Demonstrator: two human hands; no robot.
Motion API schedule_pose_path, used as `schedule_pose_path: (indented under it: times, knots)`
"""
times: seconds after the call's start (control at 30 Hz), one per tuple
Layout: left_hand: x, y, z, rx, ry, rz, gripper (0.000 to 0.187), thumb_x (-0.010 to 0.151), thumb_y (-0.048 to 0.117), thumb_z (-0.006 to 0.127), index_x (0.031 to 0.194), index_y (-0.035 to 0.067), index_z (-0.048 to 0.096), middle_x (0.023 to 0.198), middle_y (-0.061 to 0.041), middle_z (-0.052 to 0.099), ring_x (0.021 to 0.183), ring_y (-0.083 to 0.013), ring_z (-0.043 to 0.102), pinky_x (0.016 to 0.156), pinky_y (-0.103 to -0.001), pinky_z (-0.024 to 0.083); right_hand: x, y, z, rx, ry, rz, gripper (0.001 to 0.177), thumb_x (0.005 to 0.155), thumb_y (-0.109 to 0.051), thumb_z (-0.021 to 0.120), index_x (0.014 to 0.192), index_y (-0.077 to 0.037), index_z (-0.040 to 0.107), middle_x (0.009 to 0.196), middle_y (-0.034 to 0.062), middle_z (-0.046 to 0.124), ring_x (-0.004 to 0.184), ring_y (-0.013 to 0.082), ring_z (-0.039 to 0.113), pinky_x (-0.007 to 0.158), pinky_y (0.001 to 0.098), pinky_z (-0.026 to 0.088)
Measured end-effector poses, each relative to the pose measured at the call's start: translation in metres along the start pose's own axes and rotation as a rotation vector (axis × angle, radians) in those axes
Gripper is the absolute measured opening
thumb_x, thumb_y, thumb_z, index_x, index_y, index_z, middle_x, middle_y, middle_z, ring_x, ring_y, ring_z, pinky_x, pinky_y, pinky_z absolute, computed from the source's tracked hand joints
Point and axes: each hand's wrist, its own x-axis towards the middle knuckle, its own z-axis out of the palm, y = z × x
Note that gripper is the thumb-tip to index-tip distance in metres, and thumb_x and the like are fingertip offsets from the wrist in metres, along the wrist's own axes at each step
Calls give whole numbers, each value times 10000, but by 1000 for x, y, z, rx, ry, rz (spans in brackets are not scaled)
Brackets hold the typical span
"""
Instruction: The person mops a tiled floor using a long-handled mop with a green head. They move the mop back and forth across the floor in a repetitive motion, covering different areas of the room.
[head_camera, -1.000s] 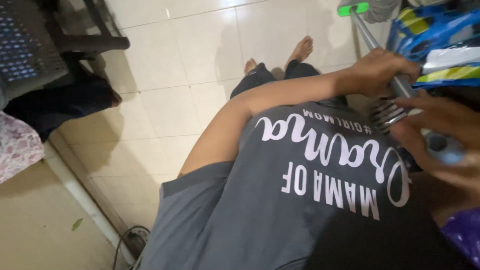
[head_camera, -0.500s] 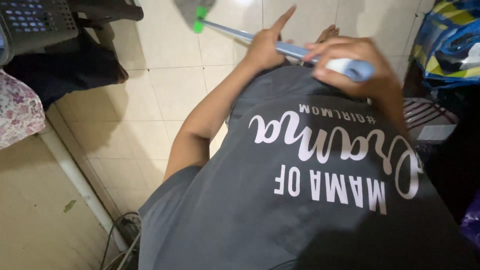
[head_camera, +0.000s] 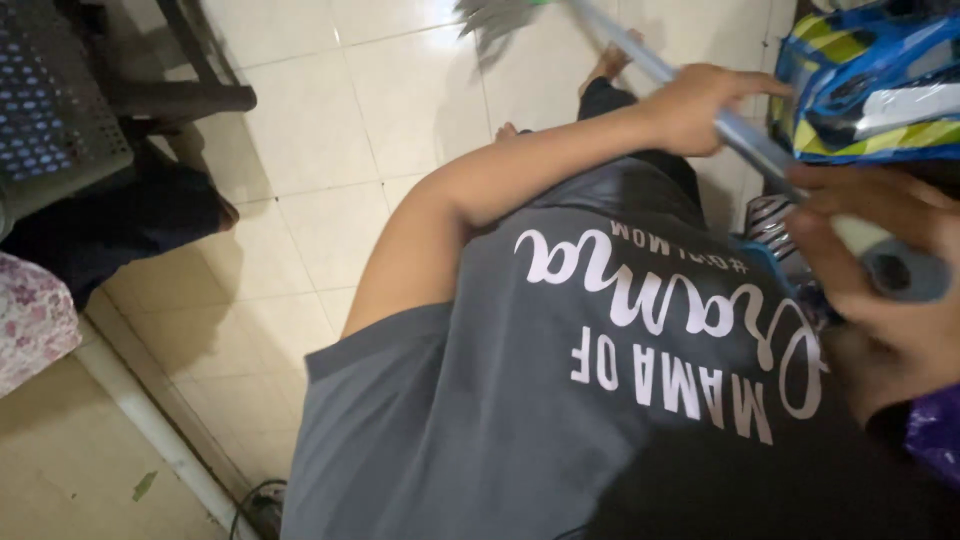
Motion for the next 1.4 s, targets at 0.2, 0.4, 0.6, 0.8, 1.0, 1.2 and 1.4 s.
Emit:
schedule_pose_path:
  times: [0.2,0.4,0.6,0.8,1.0,1.2,1.4]
  knots:
    - [124,-25,18,190,-169,35,454,748,272,861,1181,324,735,1104,46,802,1098,-235,701,955,-632,342,59,94,-7,-81,115,-363,98,1024,184,774,1106,186,720,1214,375,709,1114,455,699,978,514,557]
    - [173,-22,-20,141,-117,-87,234,682,198,703,861,348,715,891,127,746,864,-207,728,788,-463,373,121,99,-78,-20,-99,-213,93,1027,-26,711,1020,66,701,1328,281,698,1132,339,700,985,411,521]
    - [146,-25,-92,318,-38,-446,183,790,110,804,754,224,666,694,86,701,746,-138,734,940,-497,563,199,110,-115,73,-328,-389,141,976,-102,603,913,-13,693,1304,240,705,1134,357,741,958,441,591]
    - [28,-206,-122,656,329,-682,306,662,351,803,955,265,824,852,-95,786,827,-343,741,725,-454,565,320,197,8,195,-644,-397,160,993,-188,637,1024,-55,721,1421,156,619,1267,273,601,1109,465,465]
    - [71,-194,-179,521,283,-1041,608,649,335,830,1241,392,705,1259,-61,573,1250,-328,525,1060,-714,225,366,192,-3,424,-537,-566,94,1014,-89,687,1095,-43,694,1426,273,608,1373,354,578,1174,403,408]
    - [239,-190,-132,383,484,-448,286,788,294,749,1064,337,809,1133,31,791,1080,-242,700,923,-528,474,340,97,-152,218,-386,-246,160,1005,-109,644,1137,-22,672,1461,227,607,1343,357,593,1168,503,455]
    - [326,-120,-168,45,155,95,276,640,238,736,895,330,687,795,41,780,787,-259,746,765,-428,503,340,94,-170,-60,-123,-109,221,957,-40,697,1173,-7,729,1374,230,662,1246,299,639,1162,381,448]
